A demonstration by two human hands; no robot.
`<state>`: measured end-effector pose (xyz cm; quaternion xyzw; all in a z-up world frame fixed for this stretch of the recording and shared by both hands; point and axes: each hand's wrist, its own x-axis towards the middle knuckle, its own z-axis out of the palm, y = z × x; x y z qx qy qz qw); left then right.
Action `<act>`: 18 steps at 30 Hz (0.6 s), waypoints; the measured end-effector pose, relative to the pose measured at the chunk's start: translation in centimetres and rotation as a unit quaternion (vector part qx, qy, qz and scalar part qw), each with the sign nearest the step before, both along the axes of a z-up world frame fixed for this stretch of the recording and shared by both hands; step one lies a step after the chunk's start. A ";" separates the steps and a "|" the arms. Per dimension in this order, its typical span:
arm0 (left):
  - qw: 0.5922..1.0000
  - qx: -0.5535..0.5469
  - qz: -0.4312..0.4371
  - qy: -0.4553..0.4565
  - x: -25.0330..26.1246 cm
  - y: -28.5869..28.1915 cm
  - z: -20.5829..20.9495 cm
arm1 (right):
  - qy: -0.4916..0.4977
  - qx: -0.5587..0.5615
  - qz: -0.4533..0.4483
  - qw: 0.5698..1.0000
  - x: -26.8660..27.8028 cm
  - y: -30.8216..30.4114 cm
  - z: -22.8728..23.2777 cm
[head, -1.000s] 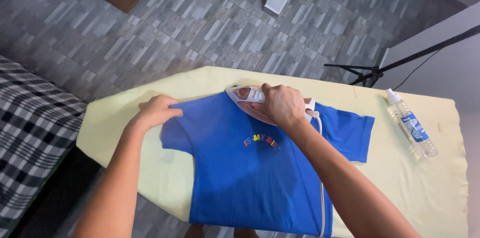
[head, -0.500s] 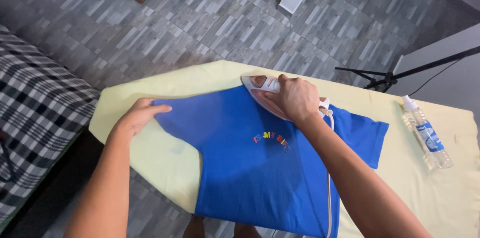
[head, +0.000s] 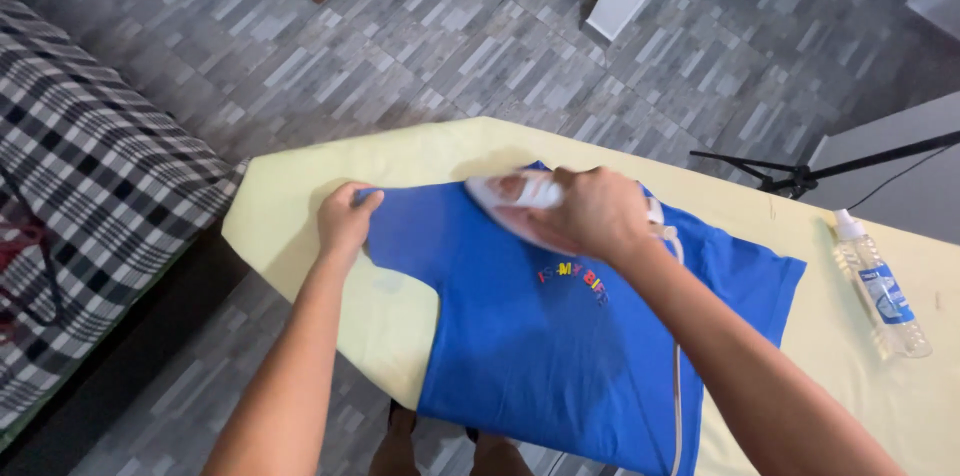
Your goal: The person irons a blue t-shirt on an ironing board, smoothing both the back and front sides. They then pick up a hanger, place the t-shirt on it, and hang it in a closet.
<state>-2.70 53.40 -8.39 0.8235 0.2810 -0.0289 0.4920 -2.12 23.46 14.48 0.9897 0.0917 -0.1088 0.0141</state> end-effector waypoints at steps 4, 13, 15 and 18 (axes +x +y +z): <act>0.994 -0.033 0.089 -0.057 0.6 0.6 -3.3 | 0.043 0.023 0.098 0.994 -0.8 4.1 -5.5; 0.970 0.041 0.228 -0.077 -2.7 0.0 0.2 | -0.006 0.076 0.122 0.990 0.5 11.9 -9.8; 0.976 0.020 0.213 -0.038 -4.9 -1.2 0.3 | -0.011 0.063 0.140 0.988 0.7 12.6 -9.9; 0.988 -0.015 0.151 0.036 -7.2 -3.1 1.5 | 0.000 0.053 0.140 0.989 0.6 13.1 -8.0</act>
